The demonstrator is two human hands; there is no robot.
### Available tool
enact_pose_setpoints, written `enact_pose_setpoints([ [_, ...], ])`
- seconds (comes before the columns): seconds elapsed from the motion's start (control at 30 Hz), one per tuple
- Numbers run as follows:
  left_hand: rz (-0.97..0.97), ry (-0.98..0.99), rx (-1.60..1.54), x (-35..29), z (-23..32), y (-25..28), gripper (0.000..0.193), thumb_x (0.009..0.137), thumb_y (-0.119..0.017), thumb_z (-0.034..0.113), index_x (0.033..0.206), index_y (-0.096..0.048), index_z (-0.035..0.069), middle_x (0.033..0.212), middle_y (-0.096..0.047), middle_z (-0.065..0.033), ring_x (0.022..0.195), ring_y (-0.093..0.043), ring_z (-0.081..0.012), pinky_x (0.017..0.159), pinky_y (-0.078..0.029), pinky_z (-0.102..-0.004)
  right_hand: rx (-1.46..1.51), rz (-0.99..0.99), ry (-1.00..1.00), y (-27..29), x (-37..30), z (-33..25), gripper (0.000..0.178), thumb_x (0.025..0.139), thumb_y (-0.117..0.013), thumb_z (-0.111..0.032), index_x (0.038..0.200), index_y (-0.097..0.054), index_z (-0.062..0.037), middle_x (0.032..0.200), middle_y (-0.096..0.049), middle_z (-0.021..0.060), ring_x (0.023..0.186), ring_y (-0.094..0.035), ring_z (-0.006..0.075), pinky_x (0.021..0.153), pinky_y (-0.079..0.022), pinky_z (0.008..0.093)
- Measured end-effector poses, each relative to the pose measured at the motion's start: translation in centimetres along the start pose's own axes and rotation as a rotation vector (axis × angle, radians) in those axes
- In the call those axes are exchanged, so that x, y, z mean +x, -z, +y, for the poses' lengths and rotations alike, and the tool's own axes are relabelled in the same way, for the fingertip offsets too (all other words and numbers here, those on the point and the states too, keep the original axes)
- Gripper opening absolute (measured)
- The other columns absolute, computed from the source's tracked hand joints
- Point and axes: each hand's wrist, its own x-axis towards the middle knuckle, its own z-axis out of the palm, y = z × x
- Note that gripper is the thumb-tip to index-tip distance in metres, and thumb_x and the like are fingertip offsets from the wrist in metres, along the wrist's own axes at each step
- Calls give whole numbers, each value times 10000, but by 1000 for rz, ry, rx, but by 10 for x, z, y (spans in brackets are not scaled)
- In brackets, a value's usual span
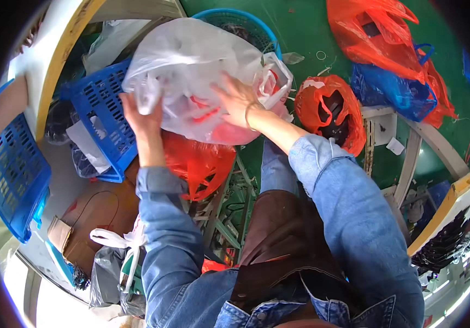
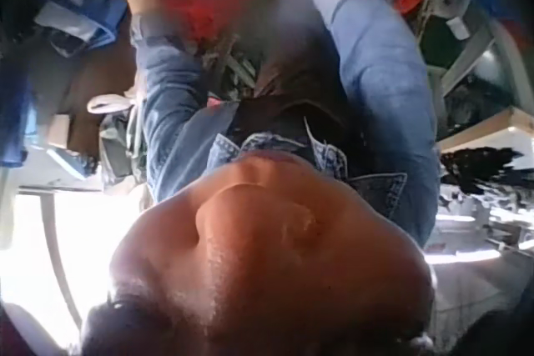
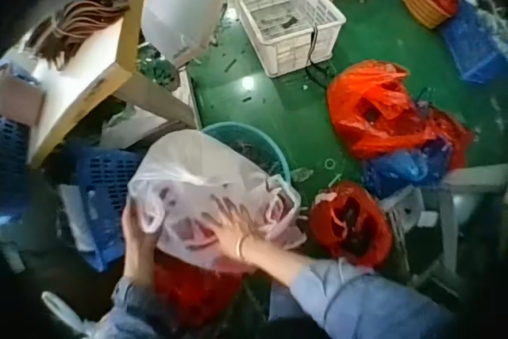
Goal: Attaching metal fasteners to black fabric strips and packaging them into red bags.
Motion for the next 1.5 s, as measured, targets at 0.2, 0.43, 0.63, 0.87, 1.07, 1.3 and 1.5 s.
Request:
enact_pose_setpoints([
  [0.2,170,90,83,67,-23,79,907,787,-395,675,1349,-226,-16,1380,-288,-202,1224,-354,-380,1027,-272,-492,43,-686,-185,-78,-43,41,462,695,-648,-229,1089,-531,-18,1162,-515,174,986,-550,347,806,-453,430],
  [0.43,-594,253,2066,-18,-105,37,385,700,-636,249,1048,-584,95,1058,-589,-168,1062,-523,-289,950,-349,-474,50,418,96,-59,-7,53,208,709,-516,-91,890,-613,-53,1080,-548,154,1015,-504,284,843,-405,404],
  [0.63,-1309,646,2065,-60,-101,55,341,699,-598,256,1016,-640,137,1047,-610,-97,997,-544,-326,985,-331,-444,-277,-91,-423,-89,17,92,291,833,-407,-168,1007,-615,-62,1232,-476,119,1162,-417,256,998,-234,509],
  [0.87,-930,315,1317,17,-143,36,407,829,-496,313,1112,-560,27,986,-610,-197,924,-587,-295,833,-430,-368,-453,-544,-159,-79,4,83,237,814,-457,-151,969,-631,-110,926,-655,52,916,-603,217,954,-249,507],
  [1.07,-820,-361,2147,30,-212,80,326,791,-511,145,1082,-559,6,1191,-517,-185,1066,-510,-334,910,-409,-398,-482,-710,-221,-61,-11,68,263,817,-445,-104,1023,-605,-70,938,-645,84,945,-602,254,969,-205,560],
  [1.3,-813,-433,1853,-24,-120,35,338,768,-540,61,1100,-545,-6,1145,-553,-163,1053,-531,-291,902,-414,-380,-27,279,-120,-61,-33,45,733,549,-738,-189,1215,-454,-67,1244,-416,149,1094,-437,317,902,-345,430],
  [1.5,-433,184,894,-8,-70,61,466,800,-559,311,1170,-513,32,1130,-535,-187,1055,-507,-256,934,-346,-375,136,-41,-289,-49,8,5,242,706,-555,-90,944,-594,-79,878,-607,93,899,-563,235,857,-348,472],
])
